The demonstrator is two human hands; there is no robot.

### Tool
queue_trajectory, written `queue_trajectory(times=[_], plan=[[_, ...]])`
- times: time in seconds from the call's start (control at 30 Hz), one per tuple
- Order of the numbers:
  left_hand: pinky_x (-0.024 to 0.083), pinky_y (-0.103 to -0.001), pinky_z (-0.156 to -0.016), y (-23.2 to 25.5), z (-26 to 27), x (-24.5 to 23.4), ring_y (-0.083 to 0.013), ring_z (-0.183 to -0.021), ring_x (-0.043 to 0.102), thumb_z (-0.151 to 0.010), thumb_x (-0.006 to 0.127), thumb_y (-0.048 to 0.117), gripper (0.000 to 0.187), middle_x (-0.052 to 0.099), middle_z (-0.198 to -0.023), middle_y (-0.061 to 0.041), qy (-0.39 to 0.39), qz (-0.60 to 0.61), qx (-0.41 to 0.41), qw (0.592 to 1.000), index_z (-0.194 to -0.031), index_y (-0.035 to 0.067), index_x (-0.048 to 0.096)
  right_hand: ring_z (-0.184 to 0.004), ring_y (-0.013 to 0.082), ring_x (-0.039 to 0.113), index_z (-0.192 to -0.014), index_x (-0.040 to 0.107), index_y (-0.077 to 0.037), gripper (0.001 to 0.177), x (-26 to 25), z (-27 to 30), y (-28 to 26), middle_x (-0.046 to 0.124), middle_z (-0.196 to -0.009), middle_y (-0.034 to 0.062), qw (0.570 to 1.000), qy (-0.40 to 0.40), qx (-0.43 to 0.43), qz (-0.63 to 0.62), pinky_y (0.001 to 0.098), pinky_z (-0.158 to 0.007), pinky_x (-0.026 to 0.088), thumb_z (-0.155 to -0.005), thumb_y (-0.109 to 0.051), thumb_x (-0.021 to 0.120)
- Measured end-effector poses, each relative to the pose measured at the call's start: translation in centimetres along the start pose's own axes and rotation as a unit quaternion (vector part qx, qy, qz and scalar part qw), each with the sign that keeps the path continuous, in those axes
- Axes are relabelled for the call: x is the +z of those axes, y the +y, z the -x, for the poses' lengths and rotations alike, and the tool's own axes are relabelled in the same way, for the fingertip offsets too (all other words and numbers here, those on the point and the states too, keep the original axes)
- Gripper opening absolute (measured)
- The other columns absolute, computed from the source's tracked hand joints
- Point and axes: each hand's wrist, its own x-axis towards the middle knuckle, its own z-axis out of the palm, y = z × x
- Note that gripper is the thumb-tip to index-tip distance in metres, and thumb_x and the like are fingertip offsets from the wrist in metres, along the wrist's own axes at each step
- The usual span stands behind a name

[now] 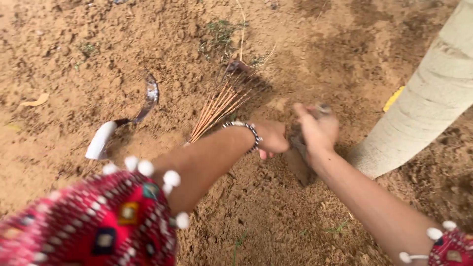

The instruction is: Using hands and tools to dig a hole and plant a tree trunk in sandy soil.

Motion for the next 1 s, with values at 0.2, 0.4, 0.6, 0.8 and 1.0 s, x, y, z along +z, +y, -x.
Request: queue_trajectory(times=[0.2, 0.4, 0.6, 0.8, 1.0], plan=[[0.052, -0.034, -0.075, -1.4, -1.3, 2.7, -0.0140, -0.082, 0.064, -0.099, 0.052, 0.022, 0.031, 0.068, -0.097, -0.015, 0.017, 0.065, -0.040, 0.997, -0.107, -0.002, 0.068, -0.055, 0.0128, 0.052, -0.093, 0.057, 0.008, 0.036, -1.5, -0.4, 2.2, 0.061, -0.077, 0.0102, 0.982, 0.173, 0.073, 0.006, 0.0298, -0.051, 0.041, -0.101, -0.020, 0.079], [0.062, -0.037, -0.080, -2.4, -2.1, 3.3, -0.0156, -0.084, 0.065, -0.100, 0.051, 0.018, 0.027, 0.064, -0.097, -0.016, 0.084, 0.157, -0.116, 0.977, -0.113, -0.001, 0.066, -0.048, 0.0024, 0.044, -0.110, 0.064, -0.022, 0.020, 0.0, -2.0, -4.0, 0.066, -0.073, -0.0011, 0.976, 0.183, 0.112, -0.038, 0.0223, -0.046, 0.038, -0.092, -0.021, 0.073], [0.046, -0.043, -0.107, -2.5, -3.1, 4.0, -0.0268, -0.135, 0.044, -0.098, 0.059, 0.029, 0.062, 0.037, -0.149, -0.016, 0.154, 0.149, -0.109, 0.971, -0.149, 0.007, 0.031, -0.095, 0.0127, 0.063, -0.114, 0.056, 0.000, 0.035, 0.0, -10.1, 1.5, 0.067, -0.109, 0.0085, 0.966, 0.144, -0.213, 0.030, 0.0316, -0.089, 0.051, -0.100, -0.019, 0.082], [0.036, -0.050, -0.116, -4.0, -4.8, 5.6, -0.0303, -0.145, 0.033, -0.096, 0.062, 0.040, 0.070, 0.032, -0.154, -0.017, 0.181, 0.153, -0.115, 0.965, -0.149, 0.008, 0.029, -0.087, 0.0166, 0.062, -0.109, 0.050, -0.004, 0.037, 0.0, -6.0, 2.2, 0.063, -0.099, 0.0078, 0.978, 0.090, -0.032, 0.187, 0.0360, -0.088, 0.052, -0.091, -0.022, 0.076], [0.028, -0.050, -0.120, -6.3, -7.9, 8.8, -0.0293, -0.148, 0.028, -0.095, 0.060, 0.044, 0.073, 0.029, -0.157, -0.015, 0.235, 0.253, -0.130, 0.929, -0.149, 0.008, 0.027, -0.055, 0.0199, 0.048, -0.080, 0.048, 0.005, 0.024, -4.1, 1.0, 2.0, 0.055, -0.067, 0.0123, 0.983, -0.050, -0.047, 0.169, 0.0363, -0.054, 0.043, -0.094, -0.002, 0.066]])
